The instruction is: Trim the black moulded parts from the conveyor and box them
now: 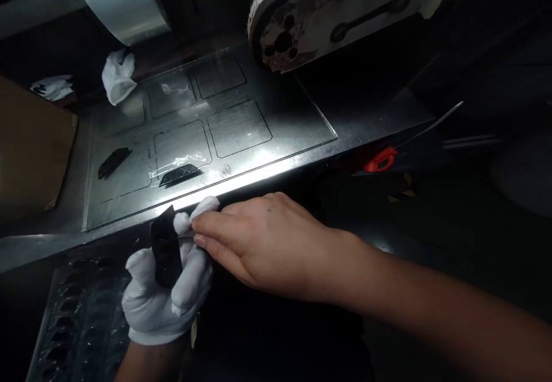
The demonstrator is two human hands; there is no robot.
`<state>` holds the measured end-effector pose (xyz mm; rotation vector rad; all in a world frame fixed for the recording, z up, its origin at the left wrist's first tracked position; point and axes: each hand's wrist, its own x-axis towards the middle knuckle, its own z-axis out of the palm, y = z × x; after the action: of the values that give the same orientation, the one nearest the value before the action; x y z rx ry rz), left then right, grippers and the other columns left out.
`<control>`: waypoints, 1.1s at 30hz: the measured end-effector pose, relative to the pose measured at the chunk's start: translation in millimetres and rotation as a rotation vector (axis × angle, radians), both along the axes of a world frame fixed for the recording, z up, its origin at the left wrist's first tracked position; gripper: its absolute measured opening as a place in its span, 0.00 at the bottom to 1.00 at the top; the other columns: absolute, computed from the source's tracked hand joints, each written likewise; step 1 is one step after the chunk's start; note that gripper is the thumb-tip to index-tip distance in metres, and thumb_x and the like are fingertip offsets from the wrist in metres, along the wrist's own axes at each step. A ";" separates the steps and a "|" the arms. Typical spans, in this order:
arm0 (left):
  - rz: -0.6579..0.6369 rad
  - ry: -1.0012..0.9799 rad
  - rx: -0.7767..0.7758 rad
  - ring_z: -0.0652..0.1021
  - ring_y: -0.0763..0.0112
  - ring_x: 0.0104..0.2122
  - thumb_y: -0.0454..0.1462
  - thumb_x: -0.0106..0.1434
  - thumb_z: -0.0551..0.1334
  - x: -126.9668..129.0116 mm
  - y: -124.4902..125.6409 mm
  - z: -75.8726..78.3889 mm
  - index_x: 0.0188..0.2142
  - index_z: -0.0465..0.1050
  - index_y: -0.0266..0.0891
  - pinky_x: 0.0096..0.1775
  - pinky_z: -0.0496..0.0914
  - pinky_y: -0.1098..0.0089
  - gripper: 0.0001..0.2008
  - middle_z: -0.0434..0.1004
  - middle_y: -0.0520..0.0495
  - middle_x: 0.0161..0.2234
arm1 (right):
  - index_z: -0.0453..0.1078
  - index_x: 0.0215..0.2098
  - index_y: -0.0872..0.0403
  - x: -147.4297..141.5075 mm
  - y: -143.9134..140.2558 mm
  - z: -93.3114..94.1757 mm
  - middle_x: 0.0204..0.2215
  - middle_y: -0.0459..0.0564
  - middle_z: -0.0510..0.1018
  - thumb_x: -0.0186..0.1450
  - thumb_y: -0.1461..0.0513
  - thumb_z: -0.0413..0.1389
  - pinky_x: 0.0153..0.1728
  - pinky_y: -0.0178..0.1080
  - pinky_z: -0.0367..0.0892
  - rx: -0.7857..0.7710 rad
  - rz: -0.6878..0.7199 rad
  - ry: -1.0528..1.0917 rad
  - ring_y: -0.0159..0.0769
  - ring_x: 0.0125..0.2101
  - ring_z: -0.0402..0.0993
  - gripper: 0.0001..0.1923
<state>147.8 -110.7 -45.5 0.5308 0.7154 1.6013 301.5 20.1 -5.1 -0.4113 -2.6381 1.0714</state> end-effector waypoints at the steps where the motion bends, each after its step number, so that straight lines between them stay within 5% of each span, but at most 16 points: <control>1: 0.003 -0.002 -0.005 0.74 0.87 0.16 0.51 0.73 0.60 0.1 -1.1 -0.4 0.56 0.80 0.41 0.16 0.67 0.83 0.22 0.73 0.34 0.65 | 0.76 0.52 0.51 0.5 0.6 -0.2 0.32 0.44 0.81 0.77 0.58 0.51 0.30 0.35 0.63 0.008 0.010 -0.002 0.31 0.29 0.75 0.13; 12: -0.004 -0.094 -0.064 0.63 0.89 0.11 0.53 0.71 0.61 4.6 -6.4 -2.6 0.55 0.79 0.37 0.13 0.61 0.80 0.25 0.83 0.40 0.48 | 0.77 0.52 0.52 5.2 1.6 0.6 0.31 0.45 0.81 0.78 0.58 0.51 0.28 0.34 0.62 0.042 0.073 -0.001 0.30 0.26 0.73 0.14; 18: -0.072 -0.160 0.012 0.55 0.84 0.10 0.51 0.74 0.58 6.6 -7.5 -3.2 0.58 0.76 0.37 0.11 0.51 0.79 0.24 0.71 0.55 0.20 | 0.77 0.49 0.52 6.4 1.1 -1.7 0.32 0.45 0.82 0.78 0.58 0.51 0.28 0.34 0.63 0.023 0.085 0.009 0.30 0.27 0.74 0.14; 21: -0.042 -0.165 -0.021 0.57 0.86 0.11 0.52 0.72 0.60 8.8 -7.8 -4.4 0.56 0.78 0.37 0.12 0.56 0.80 0.24 0.77 0.52 0.27 | 0.77 0.50 0.52 9.6 -0.5 -2.8 0.31 0.44 0.80 0.78 0.58 0.51 0.27 0.34 0.62 0.007 0.081 0.009 0.29 0.26 0.72 0.13; 26: 0.019 -0.127 -0.093 0.66 0.90 0.13 0.51 0.71 0.62 10.5 -7.7 -4.4 0.53 0.80 0.37 0.16 0.65 0.83 0.23 0.79 0.36 0.55 | 0.78 0.53 0.52 12.9 -6.6 -4.2 0.33 0.44 0.84 0.77 0.58 0.52 0.27 0.34 0.63 0.001 0.084 0.006 0.29 0.28 0.76 0.14; 33: 0.074 -0.173 -0.122 0.69 0.91 0.14 0.51 0.70 0.63 12.5 -7.8 -3.5 0.50 0.81 0.39 0.19 0.70 0.84 0.21 0.78 0.36 0.60 | 0.76 0.58 0.50 9.1 -14.1 -4.4 0.44 0.46 0.87 0.78 0.58 0.52 0.33 0.34 0.71 -0.093 0.079 0.007 0.31 0.36 0.82 0.16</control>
<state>160.3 -118.5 -49.0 0.2762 0.7029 1.6381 310.6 6.0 -9.5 -0.3236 -2.6250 1.2215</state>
